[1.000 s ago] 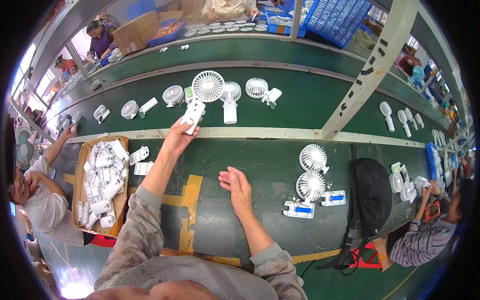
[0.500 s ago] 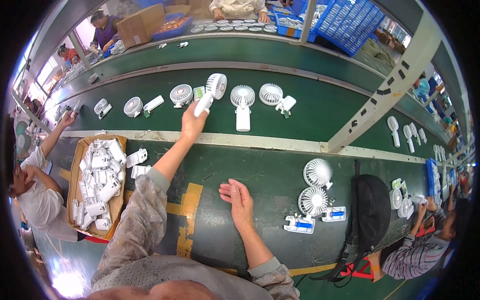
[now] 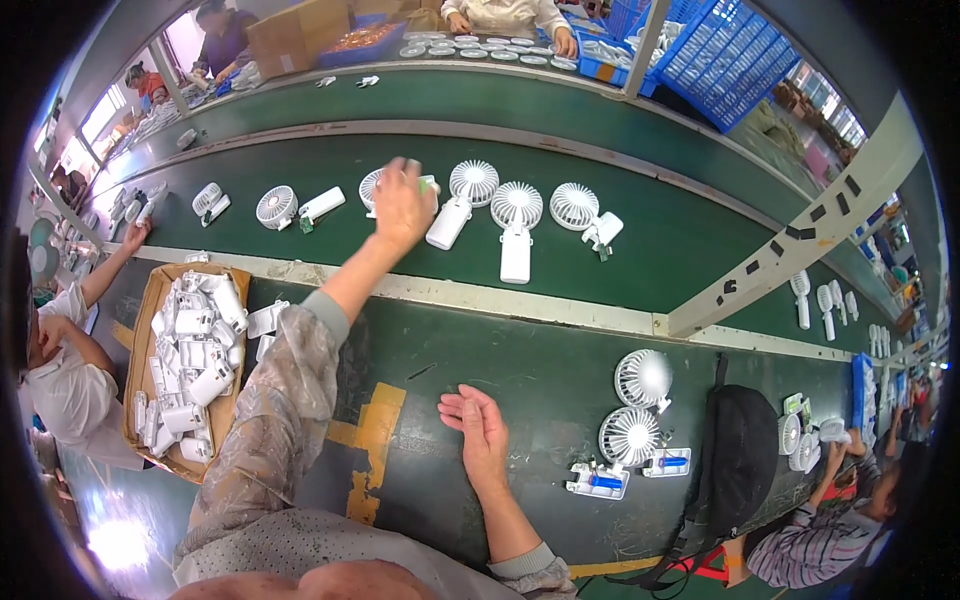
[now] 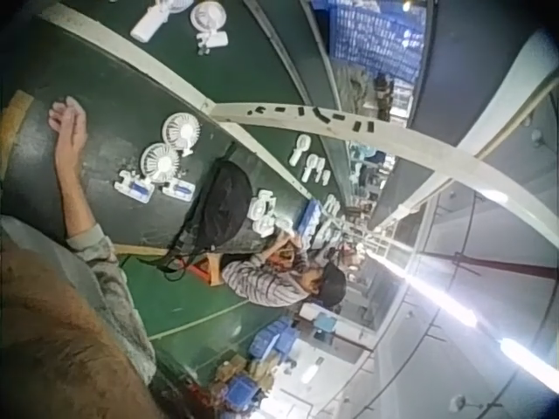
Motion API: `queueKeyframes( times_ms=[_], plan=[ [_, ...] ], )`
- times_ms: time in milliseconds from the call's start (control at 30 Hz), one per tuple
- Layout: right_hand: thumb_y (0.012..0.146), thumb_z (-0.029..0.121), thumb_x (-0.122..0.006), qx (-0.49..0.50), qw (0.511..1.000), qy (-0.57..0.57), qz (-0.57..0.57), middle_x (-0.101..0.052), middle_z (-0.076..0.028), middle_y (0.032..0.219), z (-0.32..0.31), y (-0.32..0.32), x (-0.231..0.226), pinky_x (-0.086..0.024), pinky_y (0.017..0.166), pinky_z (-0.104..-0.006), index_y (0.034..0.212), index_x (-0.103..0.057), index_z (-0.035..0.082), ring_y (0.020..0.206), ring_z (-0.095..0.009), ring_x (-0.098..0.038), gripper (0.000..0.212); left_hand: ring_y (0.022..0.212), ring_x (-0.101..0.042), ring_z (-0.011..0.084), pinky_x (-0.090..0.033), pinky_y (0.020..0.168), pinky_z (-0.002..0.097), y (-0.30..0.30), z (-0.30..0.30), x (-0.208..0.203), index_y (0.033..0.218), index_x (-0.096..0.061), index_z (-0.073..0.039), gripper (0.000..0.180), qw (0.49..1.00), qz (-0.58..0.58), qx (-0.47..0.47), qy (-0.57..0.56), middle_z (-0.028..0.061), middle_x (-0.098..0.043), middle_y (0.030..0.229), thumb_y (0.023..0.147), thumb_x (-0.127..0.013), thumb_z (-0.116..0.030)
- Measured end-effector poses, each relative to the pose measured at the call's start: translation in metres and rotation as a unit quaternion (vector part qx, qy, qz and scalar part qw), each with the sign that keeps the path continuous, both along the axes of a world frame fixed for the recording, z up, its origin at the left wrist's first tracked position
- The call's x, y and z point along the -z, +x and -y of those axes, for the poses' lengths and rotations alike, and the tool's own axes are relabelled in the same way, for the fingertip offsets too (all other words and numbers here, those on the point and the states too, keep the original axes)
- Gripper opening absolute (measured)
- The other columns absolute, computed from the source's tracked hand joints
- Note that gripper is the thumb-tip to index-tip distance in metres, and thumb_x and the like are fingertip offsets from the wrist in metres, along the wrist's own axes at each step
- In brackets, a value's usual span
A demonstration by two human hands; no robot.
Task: The person assembles portable fans by fitting the fan heads and wiring into handle housings, positioning the batteries, snapping on the handle covers, and placing the assembled fans onto a conveyor belt.
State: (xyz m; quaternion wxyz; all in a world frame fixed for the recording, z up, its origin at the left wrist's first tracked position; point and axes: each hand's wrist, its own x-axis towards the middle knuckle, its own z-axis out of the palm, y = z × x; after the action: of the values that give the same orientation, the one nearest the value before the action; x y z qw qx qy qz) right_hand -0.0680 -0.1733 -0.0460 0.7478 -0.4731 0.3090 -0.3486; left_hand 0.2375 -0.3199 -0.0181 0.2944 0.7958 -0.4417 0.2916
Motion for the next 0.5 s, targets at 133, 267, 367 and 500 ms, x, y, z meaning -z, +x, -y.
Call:
queueKeyframes(
  times_ms=[133, 267, 367, 500],
  plan=[
    [0.096, 0.023, -0.042, -0.005, 1.0, 0.0, 0.001, -0.06, -0.016, 0.104, -0.001, 0.001, 0.001, -0.052, 0.079, -0.0344, 0.116, -0.049, 0.0, 0.09, -0.023, -0.061, 0.032, 0.114, -0.046, 0.0348, -0.041, 0.09, 0.0466, 0.059, 0.0, 0.003, 0.119, -0.042, -0.001, 0.063, 0.956, -0.25, -0.144, 0.06, 0.0174, -0.046, 0.123, 0.072, -0.068, -0.034],
    [0.096, 0.023, -0.042, -0.007, 1.0, -0.009, 0.001, -0.06, -0.015, 0.103, 0.0, 0.0, 0.002, -0.052, 0.078, -0.0334, 0.115, -0.05, 0.0, 0.089, -0.022, -0.062, 0.031, 0.098, -0.061, 0.0301, -0.049, 0.083, 0.0343, 0.086, -0.011, 0.014, 0.108, -0.053, 0.005, 0.073, 0.874, -0.465, -0.076, 0.115, 0.02, -0.06, 0.108, 0.06, -0.077, -0.043],
    [0.096, 0.024, -0.042, -0.005, 1.0, -0.014, -0.006, -0.06, -0.015, 0.102, 0.001, 0.001, 0.001, -0.052, 0.077, -0.0327, 0.115, -0.05, 0.0, 0.089, -0.022, -0.062, 0.031, 0.073, -0.063, 0.022, -0.045, 0.057, 0.0325, 0.077, -0.019, 0.01, 0.092, -0.062, 0.008, 0.059, 0.809, -0.576, 0.02, 0.114, 0.0152, -0.065, 0.089, 0.057, -0.085, -0.033],
    [0.096, 0.024, -0.044, -0.008, 1.0, -0.023, 0.001, -0.061, -0.015, 0.102, 0.001, 0.002, 0.004, -0.052, 0.077, -0.0321, 0.115, -0.05, 0.0, 0.089, -0.021, -0.062, 0.031, 0.077, -0.065, 0.0228, -0.052, 0.066, 0.0322, 0.047, -0.042, -0.01, 0.094, -0.058, 0.014, 0.061, 0.79, -0.601, 0.113, 0.054, 0.0187, -0.065, 0.088, 0.054, -0.085, -0.023]
  ],
)
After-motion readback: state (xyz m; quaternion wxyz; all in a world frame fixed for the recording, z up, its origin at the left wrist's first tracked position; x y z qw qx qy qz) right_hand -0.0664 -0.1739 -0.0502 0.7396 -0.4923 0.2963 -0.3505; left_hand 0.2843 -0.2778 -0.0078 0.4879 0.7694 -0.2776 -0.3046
